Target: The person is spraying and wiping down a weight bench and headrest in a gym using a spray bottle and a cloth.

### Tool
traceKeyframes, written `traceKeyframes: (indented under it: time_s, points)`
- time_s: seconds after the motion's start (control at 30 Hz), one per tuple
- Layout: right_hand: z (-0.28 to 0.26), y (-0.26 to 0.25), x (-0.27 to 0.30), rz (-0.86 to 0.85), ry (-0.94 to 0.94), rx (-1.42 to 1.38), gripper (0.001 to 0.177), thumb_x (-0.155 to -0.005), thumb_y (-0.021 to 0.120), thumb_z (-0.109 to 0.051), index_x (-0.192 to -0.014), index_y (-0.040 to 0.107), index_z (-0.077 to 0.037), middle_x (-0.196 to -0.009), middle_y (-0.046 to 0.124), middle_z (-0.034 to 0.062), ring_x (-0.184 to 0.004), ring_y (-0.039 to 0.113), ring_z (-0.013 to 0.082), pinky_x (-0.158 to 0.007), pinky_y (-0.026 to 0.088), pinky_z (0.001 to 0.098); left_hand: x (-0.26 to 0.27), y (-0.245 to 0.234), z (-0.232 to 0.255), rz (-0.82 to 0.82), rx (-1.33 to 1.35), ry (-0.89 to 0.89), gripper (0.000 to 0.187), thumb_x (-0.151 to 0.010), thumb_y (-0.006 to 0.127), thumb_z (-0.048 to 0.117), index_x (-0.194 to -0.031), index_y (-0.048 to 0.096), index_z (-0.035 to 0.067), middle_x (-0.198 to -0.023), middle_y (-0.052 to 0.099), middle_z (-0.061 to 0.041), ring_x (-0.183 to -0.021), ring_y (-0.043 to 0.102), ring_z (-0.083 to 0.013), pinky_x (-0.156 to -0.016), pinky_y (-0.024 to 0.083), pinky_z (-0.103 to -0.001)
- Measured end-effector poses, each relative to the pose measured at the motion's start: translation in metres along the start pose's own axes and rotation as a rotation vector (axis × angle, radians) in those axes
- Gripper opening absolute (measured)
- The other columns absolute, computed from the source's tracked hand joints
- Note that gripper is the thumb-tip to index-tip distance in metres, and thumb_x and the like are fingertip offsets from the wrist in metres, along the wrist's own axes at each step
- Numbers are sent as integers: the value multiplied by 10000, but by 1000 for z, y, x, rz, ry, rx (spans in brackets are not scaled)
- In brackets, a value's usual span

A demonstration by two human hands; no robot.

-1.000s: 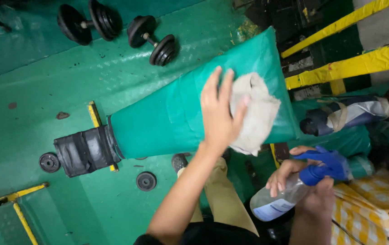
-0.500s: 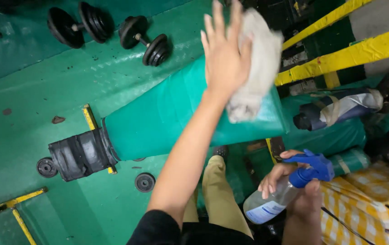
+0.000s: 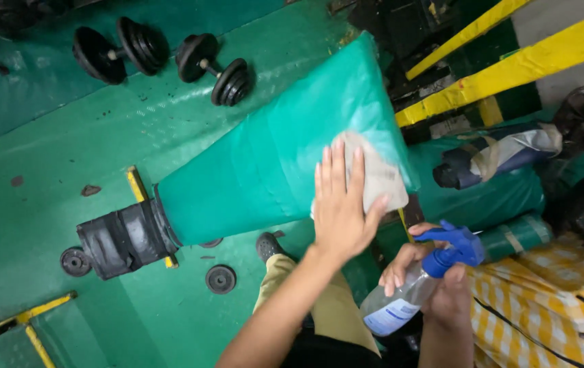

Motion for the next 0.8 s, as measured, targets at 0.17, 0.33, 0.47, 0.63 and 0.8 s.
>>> traceKeyframes:
  time_s: [0.17, 0.33, 0.47, 0.63, 0.8]
  points:
    - [4, -1, 3, -15, -6, -27, 909, -910, 672, -671, -1437, 357, -2, -739, 594, 195, -605, 657, 363, -656, 564, 514, -105, -7, -17, 92, -46, 102, 780, -1000, 612, 453, -1616, 338, 59, -1704, 284, -230, -1597, 266, -462, -1316, 226, -552]
    - [10, 4, 6, -38, 9, -56, 905, -911, 665, -673, -1434, 352, -3, -751, 598, 195, -607, 659, 357, -653, 565, 500, -136, -7, -29, 138, -45, 25, 813, -977, 619, 474, -1607, 344, 39, -1657, 337, -218, -1559, 320, -439, -1309, 269, -510]
    - [9, 4, 0, -52, -2, -29, 877, -931, 640, -669, -1429, 356, -4, -756, 601, 195, -611, 661, 348, -662, 571, 496, -68, -23, -1, 160, 12, 53, 730, -1024, 583, 359, -1631, 325, 47, -1712, 283, -219, -1601, 263, -465, -1331, 226, -529]
    - [3, 4, -9, -68, 15, -6, 866, -944, 628, -660, -1429, 366, 8, -762, 601, 192, -621, 662, 341, -668, 569, 487, 28, 6, -11, 27, 90, -3, 696, -1004, 582, 267, -1616, 333, 46, -1712, 237, -238, -1596, 207, -490, -1298, 157, -584]
    - [1, 3, -18, -58, 24, 24, 870, -949, 615, -667, -1427, 365, 15, -751, 602, 188, -615, 662, 332, -670, 571, 480, -26, -10, -23, 107, -17, -86, 701, -1034, 510, 369, -1631, 310, 60, -1711, 249, -221, -1589, 230, -465, -1300, 153, -589]
Point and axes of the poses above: each hand's wrist, its own x-axis away from the middle knuckle, its own y-axis out of the palm, z = x × y, the point moved 6 cm from there along -x, towards the middle knuckle
